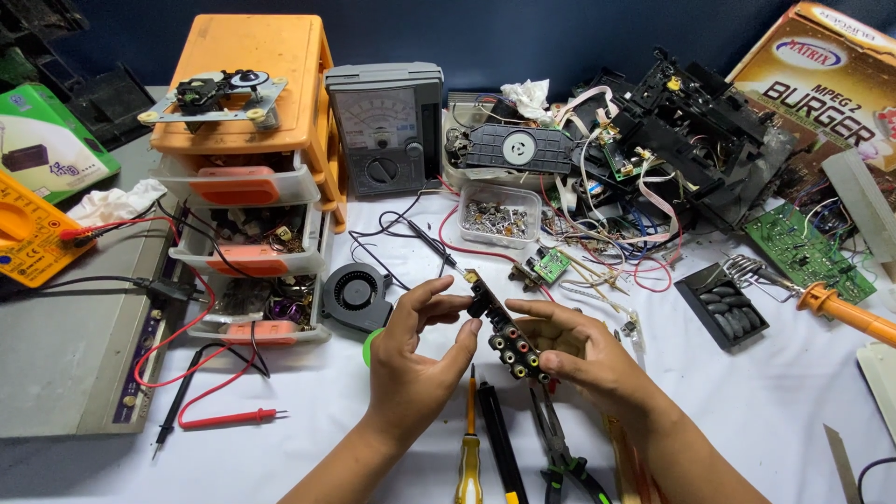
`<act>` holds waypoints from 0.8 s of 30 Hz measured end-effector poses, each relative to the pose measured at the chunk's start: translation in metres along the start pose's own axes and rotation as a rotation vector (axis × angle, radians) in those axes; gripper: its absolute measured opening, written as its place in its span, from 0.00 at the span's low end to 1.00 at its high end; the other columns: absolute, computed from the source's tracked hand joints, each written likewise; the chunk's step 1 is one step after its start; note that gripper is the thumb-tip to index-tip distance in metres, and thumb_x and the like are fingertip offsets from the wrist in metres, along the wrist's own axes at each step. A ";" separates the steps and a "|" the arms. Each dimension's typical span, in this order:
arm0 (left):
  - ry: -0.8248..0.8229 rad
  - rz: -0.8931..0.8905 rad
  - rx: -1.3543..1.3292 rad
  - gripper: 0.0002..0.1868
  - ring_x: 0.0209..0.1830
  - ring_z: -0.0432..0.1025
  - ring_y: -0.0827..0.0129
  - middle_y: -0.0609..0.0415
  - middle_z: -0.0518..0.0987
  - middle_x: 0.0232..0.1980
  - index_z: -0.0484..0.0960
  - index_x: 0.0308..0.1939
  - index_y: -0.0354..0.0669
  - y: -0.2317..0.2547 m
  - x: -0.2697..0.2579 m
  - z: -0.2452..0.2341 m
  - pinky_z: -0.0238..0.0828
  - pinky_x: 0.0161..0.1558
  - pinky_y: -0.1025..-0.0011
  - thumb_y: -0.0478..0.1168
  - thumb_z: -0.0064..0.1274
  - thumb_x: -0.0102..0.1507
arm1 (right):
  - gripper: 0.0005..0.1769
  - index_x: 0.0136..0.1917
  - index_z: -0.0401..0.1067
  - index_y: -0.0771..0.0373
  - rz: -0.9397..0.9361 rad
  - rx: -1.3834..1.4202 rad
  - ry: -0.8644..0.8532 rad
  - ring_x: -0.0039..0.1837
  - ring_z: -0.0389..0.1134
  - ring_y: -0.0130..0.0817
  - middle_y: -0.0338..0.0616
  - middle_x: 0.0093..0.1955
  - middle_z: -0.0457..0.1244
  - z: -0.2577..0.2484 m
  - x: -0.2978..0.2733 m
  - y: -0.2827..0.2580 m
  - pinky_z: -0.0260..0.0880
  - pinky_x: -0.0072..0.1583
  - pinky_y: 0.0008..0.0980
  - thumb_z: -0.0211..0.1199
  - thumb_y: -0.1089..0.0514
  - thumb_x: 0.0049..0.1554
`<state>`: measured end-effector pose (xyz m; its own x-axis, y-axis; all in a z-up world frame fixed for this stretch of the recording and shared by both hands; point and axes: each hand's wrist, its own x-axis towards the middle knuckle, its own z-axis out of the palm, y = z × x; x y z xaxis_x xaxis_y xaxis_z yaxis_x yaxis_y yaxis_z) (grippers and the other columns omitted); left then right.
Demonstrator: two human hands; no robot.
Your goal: Soldering electronic components onto a printed circuit board and inspecting the solder joints.
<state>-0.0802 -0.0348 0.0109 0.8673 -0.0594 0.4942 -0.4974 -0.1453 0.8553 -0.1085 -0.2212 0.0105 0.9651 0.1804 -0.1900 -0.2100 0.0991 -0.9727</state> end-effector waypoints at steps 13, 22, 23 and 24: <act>0.025 0.326 0.135 0.18 0.37 0.77 0.71 0.52 0.79 0.38 0.69 0.45 0.39 -0.008 0.000 -0.003 0.73 0.42 0.76 0.30 0.55 0.52 | 0.40 0.58 0.65 0.70 -0.049 0.040 -0.041 0.53 0.65 0.37 0.51 0.50 0.66 -0.010 0.002 0.015 0.64 0.51 0.32 0.64 0.44 0.37; 0.004 0.321 0.148 0.18 0.37 0.77 0.70 0.53 0.79 0.38 0.70 0.45 0.39 -0.009 -0.002 -0.007 0.75 0.40 0.76 0.31 0.56 0.52 | 0.40 0.58 0.66 0.70 -0.024 0.053 -0.047 0.46 0.68 0.41 0.55 0.47 0.66 -0.012 0.003 0.018 0.64 0.37 0.30 0.63 0.42 0.38; 0.003 0.331 0.156 0.18 0.37 0.77 0.71 0.53 0.79 0.38 0.70 0.45 0.39 -0.008 -0.002 -0.008 0.74 0.40 0.75 0.31 0.56 0.52 | 0.40 0.58 0.65 0.70 -0.018 0.056 -0.044 0.47 0.68 0.42 0.55 0.47 0.66 -0.013 0.003 0.018 0.65 0.41 0.31 0.62 0.43 0.38; 0.002 0.341 0.164 0.18 0.37 0.77 0.71 0.53 0.79 0.37 0.70 0.45 0.39 -0.007 -0.002 -0.008 0.74 0.40 0.75 0.31 0.56 0.52 | 0.39 0.58 0.65 0.70 -0.012 0.060 -0.041 0.49 0.69 0.43 0.55 0.48 0.66 -0.013 0.003 0.019 0.67 0.45 0.33 0.62 0.44 0.39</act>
